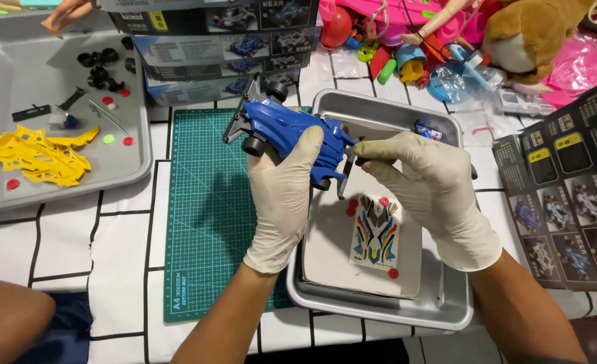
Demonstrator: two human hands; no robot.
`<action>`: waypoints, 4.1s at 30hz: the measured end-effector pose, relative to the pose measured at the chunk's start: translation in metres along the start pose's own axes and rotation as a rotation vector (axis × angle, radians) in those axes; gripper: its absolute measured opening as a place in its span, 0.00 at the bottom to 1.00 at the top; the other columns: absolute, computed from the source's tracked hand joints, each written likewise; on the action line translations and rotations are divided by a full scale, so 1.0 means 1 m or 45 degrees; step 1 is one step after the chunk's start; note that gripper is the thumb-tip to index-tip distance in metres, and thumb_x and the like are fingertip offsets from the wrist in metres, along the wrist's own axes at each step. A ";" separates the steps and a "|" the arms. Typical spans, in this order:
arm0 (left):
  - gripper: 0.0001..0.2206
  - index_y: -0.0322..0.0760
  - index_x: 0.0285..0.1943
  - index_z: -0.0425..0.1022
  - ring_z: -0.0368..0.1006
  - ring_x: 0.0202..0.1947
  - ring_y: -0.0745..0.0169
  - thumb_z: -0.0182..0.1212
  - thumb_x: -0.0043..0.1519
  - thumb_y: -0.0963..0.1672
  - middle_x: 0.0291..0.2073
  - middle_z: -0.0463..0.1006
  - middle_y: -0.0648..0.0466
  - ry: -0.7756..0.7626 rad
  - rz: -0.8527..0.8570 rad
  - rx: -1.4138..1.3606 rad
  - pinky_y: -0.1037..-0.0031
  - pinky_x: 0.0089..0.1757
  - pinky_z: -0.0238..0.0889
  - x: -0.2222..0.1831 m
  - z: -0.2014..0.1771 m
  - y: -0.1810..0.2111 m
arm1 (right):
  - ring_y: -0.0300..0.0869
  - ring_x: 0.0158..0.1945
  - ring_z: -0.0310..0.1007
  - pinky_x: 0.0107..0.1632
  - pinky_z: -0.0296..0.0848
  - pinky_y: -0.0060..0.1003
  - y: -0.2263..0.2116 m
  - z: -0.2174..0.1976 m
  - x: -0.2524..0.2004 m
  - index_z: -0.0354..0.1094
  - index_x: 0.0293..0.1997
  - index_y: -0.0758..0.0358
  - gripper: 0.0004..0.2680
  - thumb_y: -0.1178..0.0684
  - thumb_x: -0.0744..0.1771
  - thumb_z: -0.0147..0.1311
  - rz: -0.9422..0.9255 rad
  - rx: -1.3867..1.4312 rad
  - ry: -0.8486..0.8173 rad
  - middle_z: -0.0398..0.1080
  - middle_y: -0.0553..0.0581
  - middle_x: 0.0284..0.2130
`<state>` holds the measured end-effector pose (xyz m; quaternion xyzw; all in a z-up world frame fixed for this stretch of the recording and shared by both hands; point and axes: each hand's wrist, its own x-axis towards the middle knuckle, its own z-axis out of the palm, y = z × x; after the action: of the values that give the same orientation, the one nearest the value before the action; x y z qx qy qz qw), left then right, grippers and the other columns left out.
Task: Final assembly of a mini 4WD model car, including battery installation and body shell attachment.
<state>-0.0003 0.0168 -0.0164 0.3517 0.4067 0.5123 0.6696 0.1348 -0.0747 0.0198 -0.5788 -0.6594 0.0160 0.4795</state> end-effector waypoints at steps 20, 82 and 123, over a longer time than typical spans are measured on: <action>0.18 0.32 0.55 0.76 0.80 0.45 0.54 0.71 0.55 0.38 0.46 0.82 0.45 -0.134 0.140 -0.307 0.61 0.52 0.80 -0.022 0.009 0.003 | 0.47 0.37 0.73 0.45 0.70 0.41 0.018 0.001 -0.007 0.73 0.45 0.70 0.07 0.70 0.68 0.67 -0.364 -0.128 0.019 0.75 0.60 0.37; 0.22 0.32 0.59 0.75 0.80 0.50 0.55 0.71 0.54 0.41 0.49 0.82 0.46 -0.168 0.155 -0.166 0.63 0.57 0.77 -0.022 0.005 0.006 | 0.51 0.43 0.73 0.47 0.66 0.47 0.017 -0.011 -0.010 0.68 0.55 0.67 0.12 0.61 0.68 0.68 -0.519 -0.366 -0.043 0.72 0.60 0.43; 0.16 0.31 0.51 0.79 0.80 0.45 0.56 0.70 0.56 0.43 0.44 0.83 0.47 -0.212 0.152 -0.142 0.66 0.50 0.77 -0.015 0.007 0.000 | 0.50 0.37 0.69 0.39 0.63 0.45 0.034 -0.010 -0.006 0.66 0.54 0.64 0.12 0.56 0.68 0.67 -0.638 -0.504 -0.130 0.71 0.58 0.38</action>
<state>0.0040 0.0019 -0.0109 0.3790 0.2988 0.5421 0.6880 0.1660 -0.0731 0.0016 -0.4788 -0.7950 -0.2022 0.3128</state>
